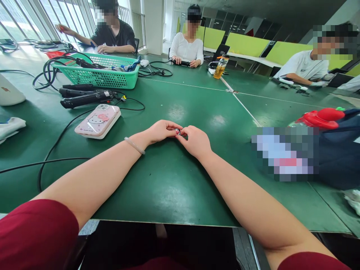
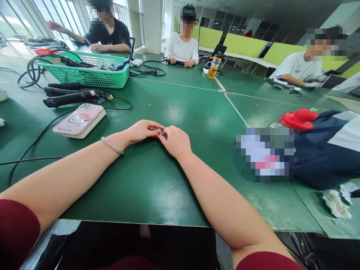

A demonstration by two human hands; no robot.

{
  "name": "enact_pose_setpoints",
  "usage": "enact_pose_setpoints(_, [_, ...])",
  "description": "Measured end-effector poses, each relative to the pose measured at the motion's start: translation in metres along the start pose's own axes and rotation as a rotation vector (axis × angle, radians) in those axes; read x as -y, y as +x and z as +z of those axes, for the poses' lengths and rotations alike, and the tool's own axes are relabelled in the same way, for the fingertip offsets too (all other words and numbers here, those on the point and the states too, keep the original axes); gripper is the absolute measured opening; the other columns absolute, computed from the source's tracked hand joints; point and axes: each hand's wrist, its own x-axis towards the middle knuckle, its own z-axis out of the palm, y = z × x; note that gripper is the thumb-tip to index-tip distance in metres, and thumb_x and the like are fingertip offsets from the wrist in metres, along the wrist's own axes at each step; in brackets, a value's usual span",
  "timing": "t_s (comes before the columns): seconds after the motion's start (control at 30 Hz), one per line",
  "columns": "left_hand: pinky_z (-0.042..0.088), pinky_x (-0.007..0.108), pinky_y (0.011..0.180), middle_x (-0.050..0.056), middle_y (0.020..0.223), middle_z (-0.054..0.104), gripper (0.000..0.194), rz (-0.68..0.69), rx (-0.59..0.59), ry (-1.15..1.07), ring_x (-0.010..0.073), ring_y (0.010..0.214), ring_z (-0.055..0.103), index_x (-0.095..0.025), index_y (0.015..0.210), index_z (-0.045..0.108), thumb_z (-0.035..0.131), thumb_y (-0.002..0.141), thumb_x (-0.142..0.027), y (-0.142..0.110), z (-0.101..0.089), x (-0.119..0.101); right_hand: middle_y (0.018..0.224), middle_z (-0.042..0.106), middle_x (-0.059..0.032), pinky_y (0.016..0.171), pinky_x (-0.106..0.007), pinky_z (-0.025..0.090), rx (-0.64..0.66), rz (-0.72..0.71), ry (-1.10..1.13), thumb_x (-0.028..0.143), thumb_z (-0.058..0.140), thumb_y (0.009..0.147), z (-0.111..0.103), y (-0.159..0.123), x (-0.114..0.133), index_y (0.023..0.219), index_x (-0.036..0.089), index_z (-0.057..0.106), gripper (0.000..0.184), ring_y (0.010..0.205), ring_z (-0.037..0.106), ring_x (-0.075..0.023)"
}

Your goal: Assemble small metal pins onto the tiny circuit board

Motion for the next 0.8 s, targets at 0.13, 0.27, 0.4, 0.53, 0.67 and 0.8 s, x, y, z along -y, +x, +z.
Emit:
enact_pose_setpoints(0.13, [0.052, 0.034, 0.091, 0.006, 0.096, 0.072, 0.034, -0.035, 0.05, -0.04, 0.0146, 0.084, 0.066, -0.016, 0.098, 0.071, 0.076, 0.066, -0.028, -0.002, 0.001, -0.001, 0.086, 0.064, -0.004, 0.064, -0.027, 0.037, 0.004, -0.011, 0.012, 0.038, 0.06, 0.087, 0.002, 0.001, 0.0, 0.081, 0.018, 0.063, 0.021, 0.078, 0.058, -0.0158])
enact_pose_setpoints(0.27, [0.054, 0.033, 0.086, 0.007, 0.095, 0.072, 0.032, 0.01, 0.006, 0.145, 0.015, 0.082, 0.066, -0.015, 0.103, 0.069, 0.067, 0.072, -0.023, 0.0, -0.004, 0.0, 0.091, 0.064, -0.004, 0.07, -0.028, 0.041, 0.045, -0.079, 0.073, 0.033, 0.065, 0.084, 0.006, 0.003, -0.004, 0.09, 0.019, 0.064, 0.016, 0.082, 0.058, -0.0166])
enact_pose_setpoints(0.4, [0.052, 0.033, 0.088, 0.009, 0.105, 0.07, 0.037, 0.073, -0.298, 0.432, 0.0164, 0.087, 0.065, -0.014, 0.111, 0.066, 0.054, 0.077, -0.015, 0.001, -0.021, -0.001, 0.089, 0.064, -0.0033, 0.073, -0.028, 0.042, 0.094, -0.109, 0.152, 0.029, 0.062, 0.086, 0.005, 0.003, -0.009, 0.096, 0.019, 0.066, 0.015, 0.08, 0.057, -0.015])
enact_pose_setpoints(0.53, [0.043, 0.039, 0.1, 0.009, 0.108, 0.069, 0.036, -0.022, -0.629, 0.902, 0.0247, 0.103, 0.061, -0.018, 0.109, 0.07, 0.048, 0.08, -0.016, -0.003, -0.052, 0.002, 0.083, 0.064, -0.0023, 0.068, -0.026, 0.041, 0.099, -0.038, 0.236, 0.028, 0.056, 0.088, 0.002, 0.002, -0.012, 0.094, 0.019, 0.067, 0.015, 0.073, 0.055, -0.0129])
enact_pose_setpoints(0.67, [0.041, 0.041, 0.099, 0.013, 0.115, 0.064, 0.036, -0.227, -0.836, 1.03, 0.0288, 0.107, 0.057, -0.016, 0.108, 0.07, 0.045, 0.081, -0.015, -0.008, -0.079, 0.006, 0.08, 0.065, -0.0015, 0.066, -0.025, 0.041, 0.095, 0.016, 0.285, 0.028, 0.054, 0.087, 0.002, 0.003, -0.015, 0.091, 0.02, 0.068, 0.016, 0.069, 0.054, -0.0119])
enact_pose_setpoints(0.8, [0.043, 0.039, 0.094, 0.015, 0.121, 0.058, 0.033, -0.297, -0.882, 1.001, 0.0275, 0.101, 0.057, -0.014, 0.101, 0.072, 0.047, 0.08, -0.013, -0.01, -0.086, 0.006, 0.08, 0.066, -0.0001, 0.067, -0.025, 0.041, 0.098, 0.036, 0.307, 0.028, 0.054, 0.087, 0.004, 0.003, -0.017, 0.09, 0.021, 0.068, 0.017, 0.067, 0.054, -0.011])
